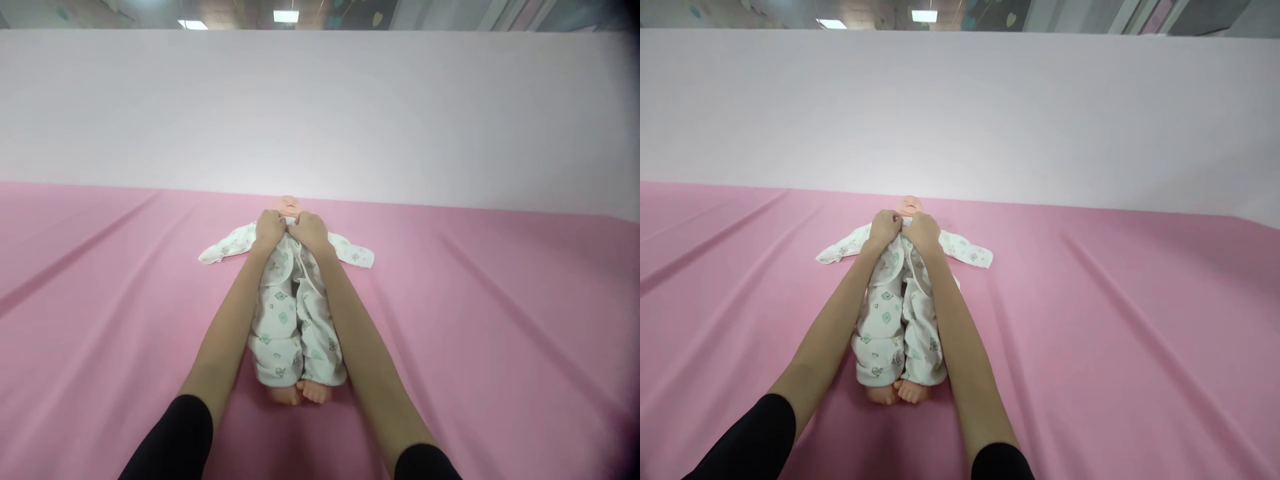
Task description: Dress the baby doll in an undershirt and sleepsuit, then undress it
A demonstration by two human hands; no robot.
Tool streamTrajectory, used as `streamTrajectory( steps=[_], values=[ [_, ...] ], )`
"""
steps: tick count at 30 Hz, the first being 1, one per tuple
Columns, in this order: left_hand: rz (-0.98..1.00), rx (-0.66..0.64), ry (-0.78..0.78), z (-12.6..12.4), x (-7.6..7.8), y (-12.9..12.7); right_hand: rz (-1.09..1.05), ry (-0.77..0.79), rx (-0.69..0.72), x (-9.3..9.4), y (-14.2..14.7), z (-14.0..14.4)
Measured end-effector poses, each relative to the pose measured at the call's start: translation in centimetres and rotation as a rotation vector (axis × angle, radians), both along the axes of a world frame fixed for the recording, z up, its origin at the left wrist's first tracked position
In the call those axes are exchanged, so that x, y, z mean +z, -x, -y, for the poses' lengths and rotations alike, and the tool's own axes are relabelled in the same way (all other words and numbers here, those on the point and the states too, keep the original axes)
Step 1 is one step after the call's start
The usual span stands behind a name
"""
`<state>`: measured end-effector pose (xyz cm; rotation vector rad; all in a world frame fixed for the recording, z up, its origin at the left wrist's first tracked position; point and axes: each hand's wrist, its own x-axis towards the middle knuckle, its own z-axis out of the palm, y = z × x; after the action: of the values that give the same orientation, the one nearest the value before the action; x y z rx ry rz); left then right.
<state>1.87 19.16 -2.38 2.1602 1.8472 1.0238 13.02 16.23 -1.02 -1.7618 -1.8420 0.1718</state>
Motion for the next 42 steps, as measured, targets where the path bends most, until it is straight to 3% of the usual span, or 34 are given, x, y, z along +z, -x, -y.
streamTrajectory(
  steps=[4,10,16,26,34,42],
  values=[
    [0.094,-0.038,-0.004,0.2,0.0,0.2,-0.033,-0.066,0.031,0.0,-0.9,-0.3],
    [0.498,-0.149,0.037,-0.5,-0.4,-0.1,-0.538,-0.136,0.129,-0.7,-1.2,-1.7],
    [0.841,-0.184,0.044,-0.9,-1.3,-0.2,-0.527,-0.112,0.171,-1.1,-0.9,-1.6],
    [0.750,-0.186,0.027,-0.6,-1.4,0.0,-0.356,-0.151,0.226,-0.1,-0.7,-0.5],
    [0.767,-0.159,0.043,-0.7,-1.7,-0.3,-0.627,-0.045,0.202,-0.4,-0.6,-0.4],
    [0.584,-0.108,-0.086,-0.1,-1.3,-0.3,-0.739,-0.036,0.184,-1.1,-0.6,-1.1]
  ],
)
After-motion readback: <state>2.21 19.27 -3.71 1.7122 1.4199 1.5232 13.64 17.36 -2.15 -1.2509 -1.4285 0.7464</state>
